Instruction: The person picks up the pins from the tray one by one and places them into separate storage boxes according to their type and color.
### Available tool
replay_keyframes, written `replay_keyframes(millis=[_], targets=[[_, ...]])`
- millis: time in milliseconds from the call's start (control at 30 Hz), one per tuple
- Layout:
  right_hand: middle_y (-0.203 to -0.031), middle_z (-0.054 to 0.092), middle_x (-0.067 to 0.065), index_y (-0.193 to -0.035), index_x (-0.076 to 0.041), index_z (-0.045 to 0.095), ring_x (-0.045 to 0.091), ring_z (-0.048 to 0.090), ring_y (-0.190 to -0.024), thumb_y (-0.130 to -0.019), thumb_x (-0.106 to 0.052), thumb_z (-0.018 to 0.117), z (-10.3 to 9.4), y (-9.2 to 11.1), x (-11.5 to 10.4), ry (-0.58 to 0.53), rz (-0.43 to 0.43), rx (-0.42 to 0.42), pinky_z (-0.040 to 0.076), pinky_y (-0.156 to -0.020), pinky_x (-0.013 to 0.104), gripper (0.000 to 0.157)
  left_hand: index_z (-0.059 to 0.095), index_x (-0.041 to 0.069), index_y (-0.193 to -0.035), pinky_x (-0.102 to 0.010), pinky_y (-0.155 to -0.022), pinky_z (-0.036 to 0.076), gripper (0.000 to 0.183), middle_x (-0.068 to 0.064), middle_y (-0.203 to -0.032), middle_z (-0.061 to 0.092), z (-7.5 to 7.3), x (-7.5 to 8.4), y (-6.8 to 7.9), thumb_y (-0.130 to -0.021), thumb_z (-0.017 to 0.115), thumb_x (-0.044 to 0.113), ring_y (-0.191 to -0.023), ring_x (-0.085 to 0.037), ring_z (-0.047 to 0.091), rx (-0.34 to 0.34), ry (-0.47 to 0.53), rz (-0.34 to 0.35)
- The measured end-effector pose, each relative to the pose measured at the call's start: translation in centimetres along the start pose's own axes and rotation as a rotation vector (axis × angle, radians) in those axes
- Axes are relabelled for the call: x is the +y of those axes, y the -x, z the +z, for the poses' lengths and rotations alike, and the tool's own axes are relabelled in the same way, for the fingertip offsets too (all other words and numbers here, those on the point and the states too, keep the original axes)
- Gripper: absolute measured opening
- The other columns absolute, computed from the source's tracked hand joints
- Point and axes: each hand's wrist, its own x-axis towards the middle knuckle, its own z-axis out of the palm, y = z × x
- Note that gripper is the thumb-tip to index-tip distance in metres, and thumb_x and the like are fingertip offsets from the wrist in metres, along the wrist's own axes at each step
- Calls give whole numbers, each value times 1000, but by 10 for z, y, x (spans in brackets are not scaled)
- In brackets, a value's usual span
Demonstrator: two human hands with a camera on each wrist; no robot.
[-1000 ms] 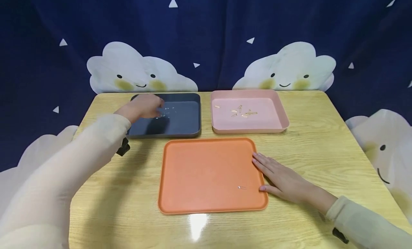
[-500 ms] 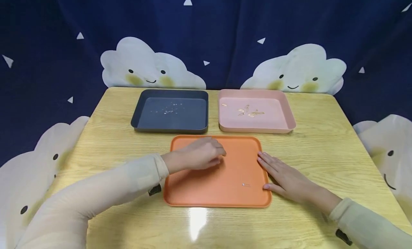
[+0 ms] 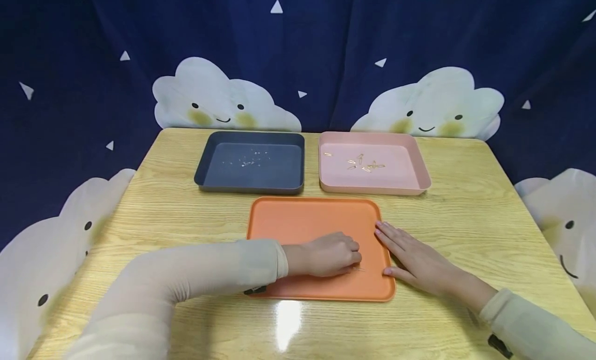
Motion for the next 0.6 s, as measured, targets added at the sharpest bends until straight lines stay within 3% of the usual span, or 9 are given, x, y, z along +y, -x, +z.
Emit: replay_keyframes(millis=[200,367,600], targets=[[-161,24,12,-153,-9,23,22,20,-150,-91,-44,60,1,1,2,8,-9,2,-6,-120,11,80,68,19,-107,-24,-88,51,21,8,-100,66,4,10,-16,-101,49,24,-95,-7,62,-39,-16,-15],[-161,23,12,-154,-8,23,20,18,-151,-92,-44,59,1,1,2,7,-14,-1,-6,-120,11,80,69,20,-104,-24,-85,51,19,8,-97,68,2,14,-22,-99,51,20,-92,-8,62,-79,-31,-42],[-161,23,12,-154,-9,23,20,19,-151,-92,-44,60,1,1,2,2,-8,2,-6,-120,11,80,67,17,-111,-25,-85,51,22,6,-105,67,2,14,-22,-100,48,17,-97,-10,61,-93,-153,6]])
